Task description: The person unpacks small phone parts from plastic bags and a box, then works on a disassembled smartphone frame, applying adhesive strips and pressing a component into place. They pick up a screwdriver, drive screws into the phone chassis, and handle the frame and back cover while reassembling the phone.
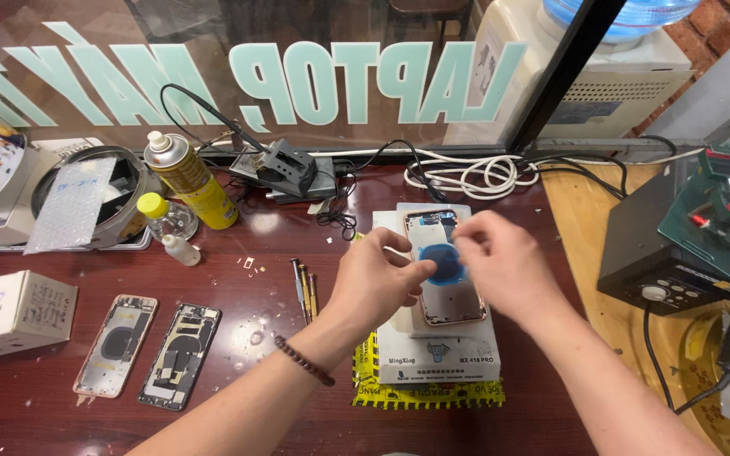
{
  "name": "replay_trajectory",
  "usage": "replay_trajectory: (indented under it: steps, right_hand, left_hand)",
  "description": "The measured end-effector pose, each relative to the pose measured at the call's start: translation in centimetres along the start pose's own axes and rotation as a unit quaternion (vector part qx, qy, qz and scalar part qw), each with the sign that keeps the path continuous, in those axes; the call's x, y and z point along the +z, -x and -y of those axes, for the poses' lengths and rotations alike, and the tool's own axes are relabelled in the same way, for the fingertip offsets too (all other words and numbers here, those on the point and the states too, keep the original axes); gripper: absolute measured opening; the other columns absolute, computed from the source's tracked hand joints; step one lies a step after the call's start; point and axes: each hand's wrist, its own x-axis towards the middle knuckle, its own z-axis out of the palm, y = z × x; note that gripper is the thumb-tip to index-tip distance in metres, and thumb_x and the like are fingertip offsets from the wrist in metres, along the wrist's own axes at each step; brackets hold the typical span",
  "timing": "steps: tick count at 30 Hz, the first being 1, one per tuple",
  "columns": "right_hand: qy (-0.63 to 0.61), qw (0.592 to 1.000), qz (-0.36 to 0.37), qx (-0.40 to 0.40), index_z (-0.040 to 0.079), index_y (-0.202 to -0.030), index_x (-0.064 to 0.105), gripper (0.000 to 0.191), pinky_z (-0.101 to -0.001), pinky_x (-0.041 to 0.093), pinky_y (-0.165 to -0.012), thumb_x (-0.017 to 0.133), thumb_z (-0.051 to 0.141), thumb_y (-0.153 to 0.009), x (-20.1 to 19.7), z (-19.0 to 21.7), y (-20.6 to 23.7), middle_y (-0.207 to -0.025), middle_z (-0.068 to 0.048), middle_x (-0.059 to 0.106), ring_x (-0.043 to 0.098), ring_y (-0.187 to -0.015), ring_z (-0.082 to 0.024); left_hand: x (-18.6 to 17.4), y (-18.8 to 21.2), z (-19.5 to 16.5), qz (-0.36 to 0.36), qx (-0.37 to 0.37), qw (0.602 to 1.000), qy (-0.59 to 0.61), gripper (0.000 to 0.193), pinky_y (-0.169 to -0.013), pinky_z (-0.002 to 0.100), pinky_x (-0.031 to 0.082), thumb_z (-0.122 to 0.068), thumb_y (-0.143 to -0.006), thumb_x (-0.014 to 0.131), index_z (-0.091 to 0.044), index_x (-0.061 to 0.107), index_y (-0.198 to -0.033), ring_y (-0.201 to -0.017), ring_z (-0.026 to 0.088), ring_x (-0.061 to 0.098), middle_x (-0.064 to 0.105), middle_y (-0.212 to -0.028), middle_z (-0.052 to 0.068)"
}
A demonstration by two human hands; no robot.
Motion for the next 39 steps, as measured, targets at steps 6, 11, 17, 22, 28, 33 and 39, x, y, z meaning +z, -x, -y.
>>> replay_trajectory:
  steps: [6, 11, 17, 22, 28, 33, 39]
  right_hand:
    - [-0.076, 0.982, 0.012, 0.171, 0.001, -0.104, 0.071, 0.016, -0.0341, 0.061, -0.070, 0.066, 0.012, -0.094, -0.1, -2.6, -0.9, -0.094, -0.009, 0.076, 0.072, -0.085, -0.016]
    - [-0.090, 0.979, 0.015, 0.183, 0.000, -0.106, 0.071, 0.017, -0.0332, 0.060, -0.069, 0.066, 0.011, -0.093, 0.2, -2.4, -0.7, -0.094, -0.010, 0.075, 0.072, -0.083, -0.016]
    - [-0.132, 0.976, 0.018, 0.172, 0.001, -0.106, 0.071, 0.017, -0.0317, 0.057, -0.066, 0.065, 0.012, -0.094, 0.3, -1.9, -0.5, -0.092, -0.009, 0.073, 0.068, -0.080, -0.015]
    - [-0.177, 0.970, 0.038, 0.165, 0.001, -0.104, 0.071, 0.016, -0.0298, 0.055, -0.065, 0.066, 0.013, -0.095, 0.7, -1.4, 0.9, -0.088, -0.009, 0.072, 0.066, -0.076, -0.014]
    - [-0.180, 0.980, -0.077, -0.038, 0.004, -0.104, 0.069, 0.012, -0.0255, 0.056, -0.070, 0.067, 0.011, -0.094, -1.6, 0.4, 2.0, -0.092, -0.002, 0.073, 0.069, -0.081, -0.011]
    - [-0.067, 0.969, -0.100, -0.217, 0.006, -0.101, 0.071, 0.008, -0.0263, 0.059, -0.080, 0.070, 0.008, -0.094, -2.3, 1.5, 1.5, -0.102, -0.003, 0.068, 0.069, -0.091, -0.012]
    - [-0.003, 0.984, -0.044, -0.170, 0.007, -0.100, 0.074, 0.015, -0.0303, 0.059, -0.077, 0.073, 0.016, -0.088, -0.9, 1.9, 1.4, -0.100, -0.004, 0.076, 0.073, -0.086, -0.012]
  left_hand:
    - [1.8, -1.8, 1.6, -0.067, -0.006, 0.983, -0.169, 0.031, -0.075, 0.043, 0.059, -0.033, -0.080, 0.081, -0.004, 0.077, -0.087, -0.078, 0.028, 0.074, 0.075, -0.081, 0.014]
    - [1.9, -2.3, 0.9, -0.036, -0.103, 0.987, -0.122, 0.019, -0.066, 0.038, 0.061, -0.021, -0.082, 0.074, -0.003, 0.076, -0.088, -0.068, 0.026, 0.077, 0.077, -0.079, 0.015]
    - [1.6, -1.5, -0.2, -0.032, -0.137, 0.990, -0.012, 0.024, -0.052, 0.034, 0.060, -0.012, -0.080, 0.077, 0.000, 0.064, -0.096, -0.067, 0.019, 0.072, 0.074, -0.083, 0.013]
    - [0.4, -1.3, -0.8, -0.086, -0.072, 0.994, 0.019, 0.024, -0.056, 0.035, 0.059, -0.013, -0.080, 0.079, -0.001, 0.068, -0.097, -0.070, 0.020, 0.073, 0.076, -0.085, 0.011]
    - [-2.8, -0.2, -1.6, -0.106, 0.100, 0.981, -0.131, 0.015, -0.072, 0.039, 0.058, -0.010, -0.083, 0.073, -0.006, 0.074, -0.098, -0.079, 0.025, 0.076, 0.077, -0.087, 0.010]
    - [-2.9, 1.2, -1.7, -0.113, 0.155, 0.968, -0.161, 0.014, -0.077, 0.042, 0.056, -0.011, -0.085, 0.070, -0.007, 0.073, -0.099, -0.086, 0.032, 0.074, 0.075, -0.090, 0.016]
    - [-2.1, 1.5, -1.2, -0.128, 0.197, 0.954, -0.187, 0.013, -0.078, 0.047, 0.055, -0.008, -0.084, 0.069, -0.006, 0.072, -0.096, -0.091, 0.036, 0.071, 0.074, -0.093, 0.017]
